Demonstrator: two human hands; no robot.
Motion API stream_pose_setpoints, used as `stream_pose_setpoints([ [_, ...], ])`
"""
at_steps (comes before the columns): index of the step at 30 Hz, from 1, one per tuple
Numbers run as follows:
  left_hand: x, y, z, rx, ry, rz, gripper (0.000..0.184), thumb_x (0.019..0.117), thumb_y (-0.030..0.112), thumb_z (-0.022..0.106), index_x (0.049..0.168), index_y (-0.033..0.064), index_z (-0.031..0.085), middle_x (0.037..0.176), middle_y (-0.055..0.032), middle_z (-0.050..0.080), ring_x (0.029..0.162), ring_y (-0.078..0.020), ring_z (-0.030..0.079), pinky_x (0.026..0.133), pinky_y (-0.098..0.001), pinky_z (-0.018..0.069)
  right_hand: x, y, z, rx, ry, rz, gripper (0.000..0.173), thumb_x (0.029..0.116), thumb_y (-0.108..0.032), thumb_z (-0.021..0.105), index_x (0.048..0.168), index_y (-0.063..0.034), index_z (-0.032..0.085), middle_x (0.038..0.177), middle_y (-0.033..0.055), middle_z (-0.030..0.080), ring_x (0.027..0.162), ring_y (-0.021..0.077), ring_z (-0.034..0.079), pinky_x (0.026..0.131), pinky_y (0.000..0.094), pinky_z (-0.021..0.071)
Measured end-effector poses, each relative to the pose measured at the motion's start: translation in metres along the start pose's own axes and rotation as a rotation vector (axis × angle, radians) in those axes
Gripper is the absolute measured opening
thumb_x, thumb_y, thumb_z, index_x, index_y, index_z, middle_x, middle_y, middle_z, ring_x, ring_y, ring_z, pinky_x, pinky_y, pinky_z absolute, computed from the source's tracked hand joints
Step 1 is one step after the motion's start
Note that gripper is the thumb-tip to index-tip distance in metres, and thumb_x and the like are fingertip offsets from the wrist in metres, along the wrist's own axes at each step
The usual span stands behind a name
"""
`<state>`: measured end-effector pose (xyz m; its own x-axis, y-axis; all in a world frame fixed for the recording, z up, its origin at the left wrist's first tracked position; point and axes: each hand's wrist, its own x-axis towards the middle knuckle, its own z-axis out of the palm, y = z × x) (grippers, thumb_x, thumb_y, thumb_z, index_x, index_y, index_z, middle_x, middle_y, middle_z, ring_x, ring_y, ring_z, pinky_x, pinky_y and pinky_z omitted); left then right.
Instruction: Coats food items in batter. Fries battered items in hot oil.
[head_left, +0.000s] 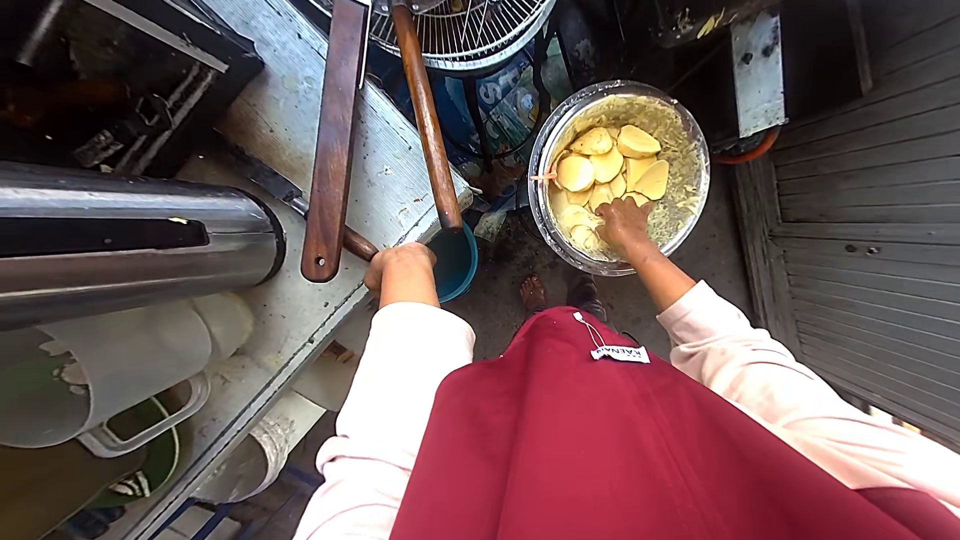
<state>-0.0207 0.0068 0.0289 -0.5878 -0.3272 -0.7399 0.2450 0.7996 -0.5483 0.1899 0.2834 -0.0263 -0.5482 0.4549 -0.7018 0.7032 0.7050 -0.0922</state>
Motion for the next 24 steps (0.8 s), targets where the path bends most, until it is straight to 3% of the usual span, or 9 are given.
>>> stream_pose_setpoints([
  [5,0.000,0.001,0.000,0.003,0.004,-0.003,0.055,0.0948,0.050,0.059,0.116,0.0005,0.069,0.118,-0.0232,0.068,0.110,-0.0408,0.067,0.083,-0.0624,0.0531,-0.010,0.016,0.008,0.131,0.118,0.163,0.033,0.1024,-0.026,0.057,0.119,-0.0009,0.070,0.127,0.0244,0.065,0.129,0.0438,0.055,0.107,0.0687,0.0364],
  [7,-0.001,0.000,0.000,0.009,0.006,-0.001,0.055,0.0948,0.051,0.058,0.116,0.0011,0.069,0.118,-0.0224,0.069,0.110,-0.0398,0.067,0.083,-0.0616,0.0534,-0.010,0.014,0.008,0.158,0.186,0.106,0.031,0.1031,-0.022,0.055,0.124,-0.0053,0.070,0.128,0.0239,0.065,0.129,0.0434,0.056,0.107,0.0665,0.0381],
  [9,-0.002,0.000,-0.001,0.008,0.009,0.003,0.055,0.0957,0.050,0.057,0.117,0.0007,0.069,0.119,-0.0230,0.068,0.112,-0.0405,0.067,0.083,-0.0620,0.0534,-0.005,0.009,0.011,0.136,0.202,-0.067,0.030,0.0993,-0.014,0.060,0.127,-0.0091,0.071,0.127,0.0249,0.065,0.127,0.0455,0.056,0.103,0.0671,0.0403],
  [11,-0.004,0.000,-0.001,0.008,0.016,0.005,0.054,0.0967,0.049,0.056,0.117,0.0014,0.069,0.120,-0.0229,0.068,0.112,-0.0405,0.067,0.084,-0.0620,0.0534,0.003,0.002,0.013,0.071,0.154,-0.164,0.038,0.0942,-0.011,0.065,0.132,-0.0127,0.071,0.130,0.0237,0.063,0.127,0.0453,0.054,0.100,0.0668,0.0395],
  [13,-0.005,-0.001,-0.001,0.013,0.024,0.009,0.053,0.0967,0.049,0.056,0.116,0.0021,0.070,0.119,-0.0224,0.069,0.112,-0.0399,0.067,0.083,-0.0615,0.0537,0.009,-0.004,0.014,0.045,0.083,-0.133,0.045,0.0907,-0.012,0.069,0.136,-0.0145,0.068,0.135,0.0226,0.059,0.129,0.0443,0.051,0.100,0.0675,0.0394],
  [16,-0.004,0.000,-0.001,0.029,0.016,0.018,0.052,0.0967,0.048,0.057,0.118,0.0019,0.069,0.120,-0.0227,0.068,0.112,-0.0404,0.067,0.084,-0.0618,0.0535,0.013,-0.013,0.002,0.092,-0.049,-0.059,0.047,0.0941,-0.022,0.071,0.139,-0.0118,0.065,0.141,0.0251,0.054,0.134,0.0458,0.047,0.103,0.0689,0.0386],
  [18,-0.003,0.000,0.000,0.027,0.013,0.011,0.053,0.0960,0.049,0.058,0.117,0.0020,0.070,0.119,-0.0218,0.069,0.111,-0.0394,0.067,0.084,-0.0611,0.0537,0.017,-0.023,-0.010,0.045,-0.148,-0.042,0.041,0.0951,-0.025,0.070,0.134,-0.0104,0.068,0.142,0.0239,0.056,0.137,0.0449,0.046,0.104,0.0705,0.0380],
  [21,-0.002,-0.001,0.001,0.034,0.020,0.047,0.050,0.0975,0.046,0.057,0.115,0.0016,0.070,0.118,-0.0238,0.069,0.111,-0.0423,0.067,0.084,-0.0650,0.0524,0.023,-0.038,-0.018,-0.108,-0.186,-0.092,0.034,0.0897,-0.028,0.072,0.113,-0.0030,0.074,0.133,0.0246,0.062,0.136,0.0469,0.048,0.103,0.0753,0.0356],
  [24,-0.002,0.000,0.001,0.036,0.018,0.056,0.049,0.0975,0.046,0.057,0.115,0.0016,0.070,0.119,-0.0241,0.068,0.112,-0.0427,0.066,0.085,-0.0657,0.0520,0.030,-0.037,-0.018,-0.116,-0.212,-0.089,0.038,0.0890,-0.035,0.074,0.105,-0.0005,0.074,0.126,0.0250,0.065,0.130,0.0443,0.054,0.102,0.0716,0.0377],
])
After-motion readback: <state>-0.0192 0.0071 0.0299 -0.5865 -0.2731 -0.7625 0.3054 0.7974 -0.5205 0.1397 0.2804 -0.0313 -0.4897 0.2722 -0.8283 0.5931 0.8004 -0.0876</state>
